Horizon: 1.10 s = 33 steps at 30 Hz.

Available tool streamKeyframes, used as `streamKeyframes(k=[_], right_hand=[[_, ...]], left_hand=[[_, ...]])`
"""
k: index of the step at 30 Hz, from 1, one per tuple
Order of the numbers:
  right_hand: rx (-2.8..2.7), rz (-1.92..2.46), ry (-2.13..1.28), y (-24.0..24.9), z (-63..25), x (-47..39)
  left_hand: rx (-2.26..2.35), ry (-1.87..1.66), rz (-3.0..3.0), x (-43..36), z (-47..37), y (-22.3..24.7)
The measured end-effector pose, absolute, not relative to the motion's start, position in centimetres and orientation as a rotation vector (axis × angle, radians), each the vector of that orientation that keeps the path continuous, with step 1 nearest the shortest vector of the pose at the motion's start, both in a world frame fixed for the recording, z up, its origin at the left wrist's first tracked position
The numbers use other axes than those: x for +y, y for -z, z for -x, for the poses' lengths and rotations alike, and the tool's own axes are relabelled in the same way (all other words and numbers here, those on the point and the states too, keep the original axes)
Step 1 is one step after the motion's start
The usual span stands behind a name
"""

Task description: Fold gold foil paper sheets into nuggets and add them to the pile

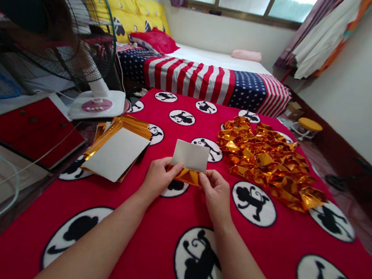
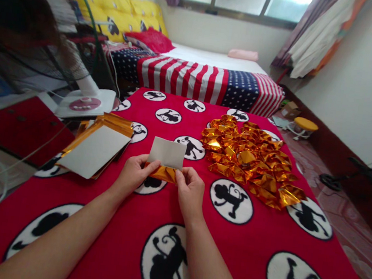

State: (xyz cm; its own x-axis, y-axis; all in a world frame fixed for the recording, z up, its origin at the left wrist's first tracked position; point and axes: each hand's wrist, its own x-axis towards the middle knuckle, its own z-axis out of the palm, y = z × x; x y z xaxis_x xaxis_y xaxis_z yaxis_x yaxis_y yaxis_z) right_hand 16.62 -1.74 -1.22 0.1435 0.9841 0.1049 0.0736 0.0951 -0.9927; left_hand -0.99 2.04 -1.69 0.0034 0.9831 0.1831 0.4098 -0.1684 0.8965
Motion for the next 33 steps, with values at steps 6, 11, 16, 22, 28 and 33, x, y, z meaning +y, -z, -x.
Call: streamKeyframes(k=[6,11,16,22,28,33], right_hand=[[-1.157,1.235,-0.988,1.1,-16.5,-1.7],[-1.093,1.246,-0.960,0.7,-16.5,-2.0],[-1.092,1.241,-0.953,0.5,-16.6,-2.0],[-1.126,1.191,-1.032,0.1,-16.6,-2.1],[-1.142,1.162,-1.037,0.6,-16.6,-1.9],[-1.150,1.160,-1.060,1.2,-16.5,-1.7]], left_hand=[[1.364,-1.231,-1.476,2.0,0.8,1.3],[1.300,-1.334,-1.298,2.0,0.9,1.0],[1.291,-1.351,-1.290,2.0,1.0,1.1],[1.344,-1.404,-1.275,1.9,1.1,0.8],[1.323,-1.383,-1.334,1.9,1.0,1.0],[1.318,-1.357,-1.384,1.7,0.8,0.8]])
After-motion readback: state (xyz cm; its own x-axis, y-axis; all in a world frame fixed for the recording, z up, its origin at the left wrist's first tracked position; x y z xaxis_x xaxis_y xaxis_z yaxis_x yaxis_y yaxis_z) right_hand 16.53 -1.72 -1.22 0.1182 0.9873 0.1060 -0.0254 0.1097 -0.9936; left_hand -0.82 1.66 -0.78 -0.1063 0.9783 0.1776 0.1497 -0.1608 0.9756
